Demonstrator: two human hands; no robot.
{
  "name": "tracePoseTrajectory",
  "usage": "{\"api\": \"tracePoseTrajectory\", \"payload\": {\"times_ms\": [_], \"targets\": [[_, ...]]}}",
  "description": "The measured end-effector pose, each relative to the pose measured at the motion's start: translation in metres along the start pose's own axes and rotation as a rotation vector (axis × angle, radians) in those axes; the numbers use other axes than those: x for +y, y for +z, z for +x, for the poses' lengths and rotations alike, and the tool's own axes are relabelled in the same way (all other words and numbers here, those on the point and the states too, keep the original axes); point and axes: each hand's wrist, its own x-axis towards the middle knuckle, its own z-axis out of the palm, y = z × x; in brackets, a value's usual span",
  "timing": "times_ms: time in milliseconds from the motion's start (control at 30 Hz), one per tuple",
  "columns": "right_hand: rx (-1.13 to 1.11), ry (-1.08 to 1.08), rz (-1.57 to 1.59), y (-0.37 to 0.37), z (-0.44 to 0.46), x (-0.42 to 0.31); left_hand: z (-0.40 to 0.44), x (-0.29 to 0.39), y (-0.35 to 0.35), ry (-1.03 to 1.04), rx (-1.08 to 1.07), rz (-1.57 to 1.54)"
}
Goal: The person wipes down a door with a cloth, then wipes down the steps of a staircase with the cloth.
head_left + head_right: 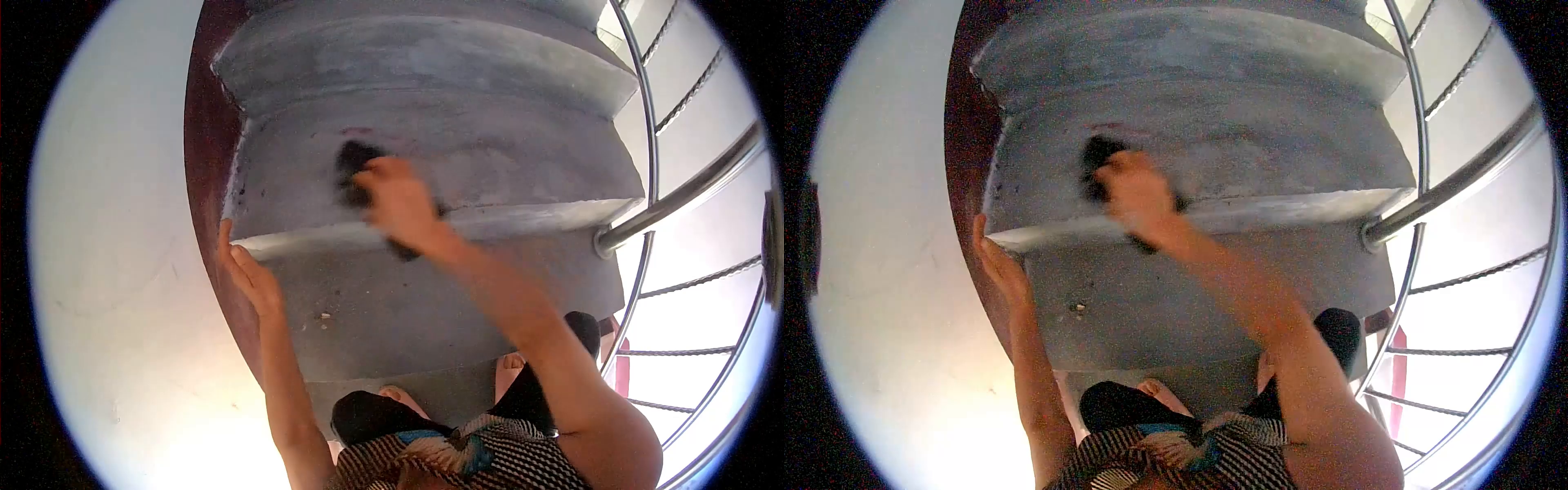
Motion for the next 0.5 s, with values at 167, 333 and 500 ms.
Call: {"api": "tracePoseTrajectory", "payload": {"times_ms": [167,333,500], "targets": [[-0.109,-0.119,0.414,0.032,0.016,-0.084,0.001,0.012,-0.007,0.018,0.07,-0.103],[0.006,0.155,0.634,-0.022,0.022,-0.023,-0.004,0.064,-0.025,-0.009,-0.136,0.426],[0.425,0.49,0.182,-0.066,0.021,0.171,0.006,-0.033,0.016,0.28,-0.001,0.395]]}}
